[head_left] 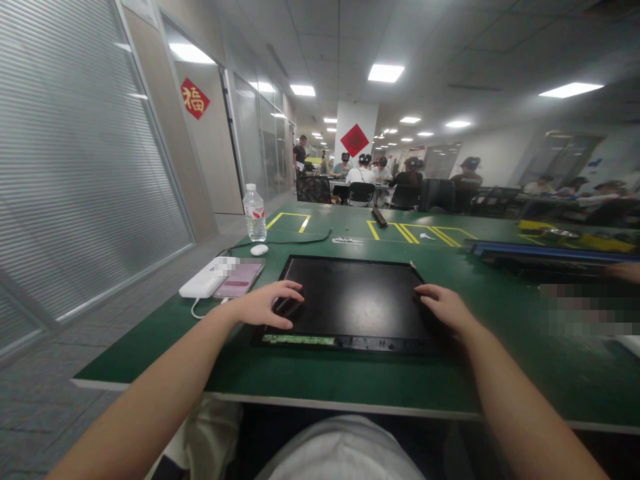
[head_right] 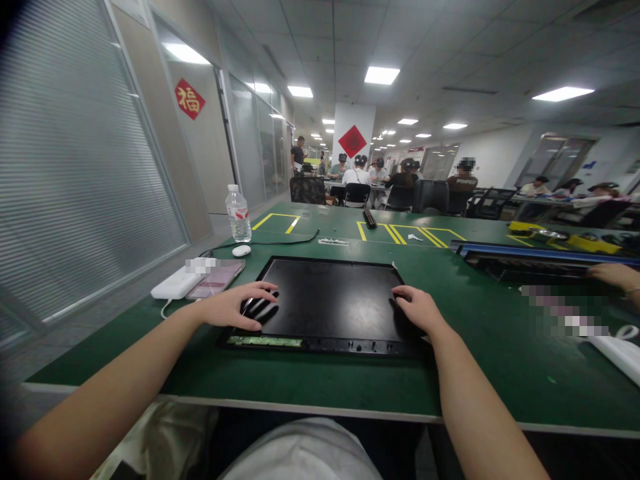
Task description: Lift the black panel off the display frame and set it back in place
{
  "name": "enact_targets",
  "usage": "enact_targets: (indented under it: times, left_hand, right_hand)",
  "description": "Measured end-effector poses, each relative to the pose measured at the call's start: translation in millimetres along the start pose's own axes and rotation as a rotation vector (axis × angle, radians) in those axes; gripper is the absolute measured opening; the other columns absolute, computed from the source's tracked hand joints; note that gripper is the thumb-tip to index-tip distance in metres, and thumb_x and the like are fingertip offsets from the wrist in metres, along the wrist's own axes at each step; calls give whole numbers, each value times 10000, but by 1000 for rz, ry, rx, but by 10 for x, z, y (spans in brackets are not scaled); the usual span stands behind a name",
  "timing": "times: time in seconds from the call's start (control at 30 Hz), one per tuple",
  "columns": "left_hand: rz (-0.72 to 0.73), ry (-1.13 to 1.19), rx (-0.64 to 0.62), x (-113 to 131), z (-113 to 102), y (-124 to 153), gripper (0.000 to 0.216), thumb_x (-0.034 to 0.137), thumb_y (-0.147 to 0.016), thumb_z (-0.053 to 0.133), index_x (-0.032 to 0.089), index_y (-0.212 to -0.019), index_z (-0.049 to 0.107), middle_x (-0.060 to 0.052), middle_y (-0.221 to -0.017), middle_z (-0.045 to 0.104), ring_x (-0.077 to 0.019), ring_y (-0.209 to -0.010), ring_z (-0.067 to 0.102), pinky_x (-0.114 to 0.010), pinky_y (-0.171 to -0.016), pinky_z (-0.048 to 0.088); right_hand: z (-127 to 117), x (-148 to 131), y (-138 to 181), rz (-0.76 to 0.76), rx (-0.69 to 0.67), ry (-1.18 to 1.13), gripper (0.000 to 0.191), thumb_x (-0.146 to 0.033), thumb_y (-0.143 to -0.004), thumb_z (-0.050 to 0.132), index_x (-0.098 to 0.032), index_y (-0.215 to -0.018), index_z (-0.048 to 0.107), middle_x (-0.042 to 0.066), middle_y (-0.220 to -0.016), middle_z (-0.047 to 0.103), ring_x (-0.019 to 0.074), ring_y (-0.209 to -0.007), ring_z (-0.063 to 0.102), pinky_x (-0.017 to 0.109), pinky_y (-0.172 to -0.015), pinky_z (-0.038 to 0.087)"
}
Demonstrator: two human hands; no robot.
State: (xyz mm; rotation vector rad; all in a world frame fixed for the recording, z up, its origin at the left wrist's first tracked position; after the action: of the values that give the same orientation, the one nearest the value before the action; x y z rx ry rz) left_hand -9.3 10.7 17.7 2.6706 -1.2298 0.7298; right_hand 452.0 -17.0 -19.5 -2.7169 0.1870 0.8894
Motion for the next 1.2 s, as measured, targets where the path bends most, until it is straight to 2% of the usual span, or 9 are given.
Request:
enact_targets:
  times: [0.13, 0.2, 0.27, 0.37, 0.57, 0.8, 1.03, 1.2]
  left_hand:
    - [-142, -87, 146, -165, 4, -46, 517, 488, -830, 614, 185, -1244, 674, -172, -1468, 503, -326, -1335, 502, -450, -1116, 384]
    - [-201, -154, 230, -255, 0, -68, 523, 479, -846, 563, 150, -1234, 679, -198, -1435, 526, -347, -1316, 513, -478, -1114, 382]
    - [-252, -214, 262, -330, 2, -85, 516, 446, -851, 528, 124, -1219, 689, -216, -1396, 555, -364, -1297, 525, -496, -1106, 389]
    - [-289, -264, 255, -393, 9, -107, 496, 398, -855, 495, 105, -1195, 706, -224, -1342, 598, -363, -1267, 552, -487, -1093, 410]
    - [-296, -290, 232, -383, 28, -145, 447, 284, -848, 462, 124, -1164, 734, -186, -1258, 670, -326, -1196, 616, -435, -1076, 445]
    - [-311, -307, 210, -367, 37, -148, 498, 178, -820, 415, 79, -1212, 706, -194, -1298, 652, -302, -1223, 604, -401, -1097, 429]
    - [-299, -245, 250, -396, 41, -143, 487, 204, -785, 454, 133, -1186, 721, -164, -1283, 664, -315, -1221, 599, -435, -1096, 431]
    - [-307, -210, 257, -415, 52, -139, 487, 219, -768, 466, 143, -1175, 721, -167, -1292, 656, -327, -1244, 581, -443, -1110, 410]
  right_hand:
    - [-103, 57, -33, 57, 120, 144, 304, -225, -779, 588, -228, -1019, 775, 59, -1115, 735, 238, -1048, 657, 328, -944, 483]
    - [-129, 122, -53, 114, 119, 191, 300, -219, -777, 586, -218, -1003, 784, 70, -1097, 737, 247, -1039, 658, 326, -921, 489]
    - [-128, 189, -64, 194, 81, 214, 311, -209, -785, 567, -213, -1001, 790, 74, -1020, 752, 248, -973, 676, 327, -870, 506]
    - [-104, 227, -66, 254, 23, 227, 351, -186, -798, 541, -210, -1044, 790, 75, -991, 761, 250, -933, 688, 325, -827, 516]
    - [-66, 194, -69, 229, -25, 232, 452, -84, -771, 530, -181, -1145, 764, 96, -1139, 738, 247, -1061, 674, 289, -898, 494]
    - [-11, 312, -116, 275, -35, 122, 543, -9, -693, 506, -166, -1148, 756, 104, -1112, 743, 230, -1012, 690, 278, -881, 506]
    - [4, 372, -120, 333, 5, -91, 504, -3, -637, 501, -182, -1016, 780, 91, -1037, 758, 216, -947, 700, 282, -845, 525]
    - [17, 438, -141, 311, 15, -146, 463, -34, -594, 516, -195, -932, 790, 76, -914, 765, 221, -861, 705, 297, -775, 543]
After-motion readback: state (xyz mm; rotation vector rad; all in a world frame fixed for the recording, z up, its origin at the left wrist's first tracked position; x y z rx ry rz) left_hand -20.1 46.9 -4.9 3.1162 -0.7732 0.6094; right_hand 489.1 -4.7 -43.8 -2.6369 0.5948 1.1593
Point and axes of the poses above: each hand's wrist, its own y-axis away from the middle knuckle, its own z-axis out of the palm, x = y × z, the point moved 3 cm from there along -y, towards the middle knuckle
